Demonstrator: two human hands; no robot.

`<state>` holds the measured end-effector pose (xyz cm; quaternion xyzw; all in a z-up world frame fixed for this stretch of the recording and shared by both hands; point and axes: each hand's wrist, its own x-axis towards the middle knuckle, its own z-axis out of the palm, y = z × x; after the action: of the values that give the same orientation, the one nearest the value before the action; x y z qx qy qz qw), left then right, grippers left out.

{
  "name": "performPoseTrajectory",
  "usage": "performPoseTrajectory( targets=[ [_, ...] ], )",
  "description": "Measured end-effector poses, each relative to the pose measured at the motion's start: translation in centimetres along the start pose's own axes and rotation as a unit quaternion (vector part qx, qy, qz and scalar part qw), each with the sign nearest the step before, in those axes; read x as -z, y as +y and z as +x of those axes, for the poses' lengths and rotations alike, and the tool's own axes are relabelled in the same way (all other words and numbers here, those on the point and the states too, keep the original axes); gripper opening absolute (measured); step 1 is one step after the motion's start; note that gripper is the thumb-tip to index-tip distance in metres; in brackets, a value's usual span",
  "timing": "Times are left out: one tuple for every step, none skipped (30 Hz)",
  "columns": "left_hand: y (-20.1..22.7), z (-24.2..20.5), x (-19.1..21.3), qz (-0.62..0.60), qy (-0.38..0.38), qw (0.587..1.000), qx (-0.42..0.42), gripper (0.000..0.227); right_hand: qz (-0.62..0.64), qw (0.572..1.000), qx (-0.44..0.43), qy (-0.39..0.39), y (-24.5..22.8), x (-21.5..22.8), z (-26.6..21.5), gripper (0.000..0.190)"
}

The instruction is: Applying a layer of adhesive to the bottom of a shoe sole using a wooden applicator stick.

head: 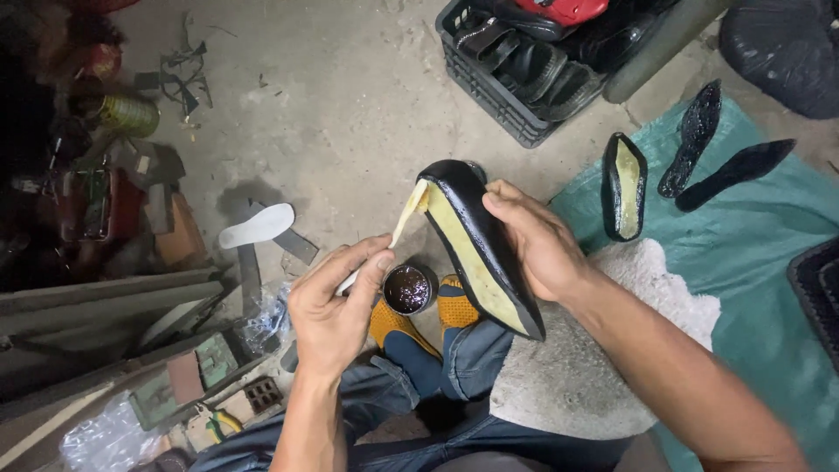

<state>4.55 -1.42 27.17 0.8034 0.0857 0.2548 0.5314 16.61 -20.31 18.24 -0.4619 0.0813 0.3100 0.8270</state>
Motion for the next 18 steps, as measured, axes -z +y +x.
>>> performPoseTrajectory(
  targets=[
    [0.0,0.1,-0.1,0.001,-0.001,1.000,0.000,0.016,0.001,1.000,0.000,0.001,-0.4,-0.3,-0.2,0.022],
    [0.0,0.2,-0.2,0.004,0.003,1.000,-0.002,0.016,-0.009,1.000,0.005,-0.010,-0.8,-0.7,-0.4,0.022],
    [-0.1,0.3,-0.4,0.007,0.007,1.000,-0.004,0.015,-0.019,1.000,0.010,-0.020,-1.2,-1.0,-0.6,0.021],
    [-0.2,0.4,-0.4,0.008,0.006,1.000,-0.005,0.015,-0.018,1.000,0.010,-0.020,-1.3,-0.9,-0.8,0.021],
    [-0.2,0.5,-0.5,0.015,0.007,1.000,-0.012,0.014,-0.039,0.999,0.018,-0.025,-1.4,-0.8,-1.0,0.023],
    [-0.3,0.6,-0.6,0.022,0.007,1.000,-0.020,0.014,-0.059,0.997,0.026,-0.029,-1.5,-0.7,-1.2,0.024],
    [-0.3,0.6,-0.7,0.023,0.006,1.000,-0.020,0.014,-0.058,0.998,0.025,-0.028,-1.5,-0.9,-1.4,0.024],
    [-0.3,0.6,-0.7,0.025,0.006,0.999,-0.026,0.014,-0.061,0.997,0.036,-0.023,-1.5,-1.1,-1.5,0.029],
    [-0.3,0.7,-0.8,0.026,0.005,0.999,-0.032,0.014,-0.064,0.997,0.047,-0.018,-1.5,-1.3,-1.7,0.034],
    [-0.4,0.6,-0.9,0.026,0.005,0.999,-0.032,0.014,-0.064,0.997,0.047,-0.017,-1.6,-1.3,-1.7,0.034],
    [-0.5,0.6,-0.9,0.028,0.006,0.999,-0.036,0.013,-0.067,0.997,0.042,-0.024,-1.6,-1.4,-1.7,0.031],
    [-0.6,0.5,-1.0,0.029,0.007,0.999,-0.040,0.013,-0.070,0.996,0.037,-0.031,-1.7,-1.4,-1.8,0.027],
    [-1.3,0.1,-1.1,0.029,0.007,0.999,-0.040,0.013,-0.070,0.996,0.037,-0.030,-1.5,-1.0,-1.6,0.027],
    [-2.0,-0.3,-1.3,0.010,-0.006,0.999,-0.038,0.015,-0.080,0.995,0.045,-0.029,-1.3,-0.5,-1.4,0.028],
    [-2.7,-0.7,-1.4,-0.009,-0.019,0.999,-0.036,0.017,-0.091,0.994,0.053,-0.027,-1.1,-0.1,-1.3,0.028],
    [-2.8,-1.2,-1.4,-0.010,-0.020,0.999,-0.037,0.017,-0.091,0.994,0.054,-0.026,-1.1,-0.5,-1.2,0.028],
    [-3.0,-1.7,-1.4,-0.024,-0.070,0.997,-0.031,0.016,-0.093,0.994,0.060,-0.014,-1.2,-0.8,-1.1,0.035],
    [-3.1,-2.2,-1.5,-0.039,-0.120,0.992,-0.025,0.015,-0.097,0.993,0.067,0.000,-1.3,-1.1,-1.1,0.041]
  ],
)
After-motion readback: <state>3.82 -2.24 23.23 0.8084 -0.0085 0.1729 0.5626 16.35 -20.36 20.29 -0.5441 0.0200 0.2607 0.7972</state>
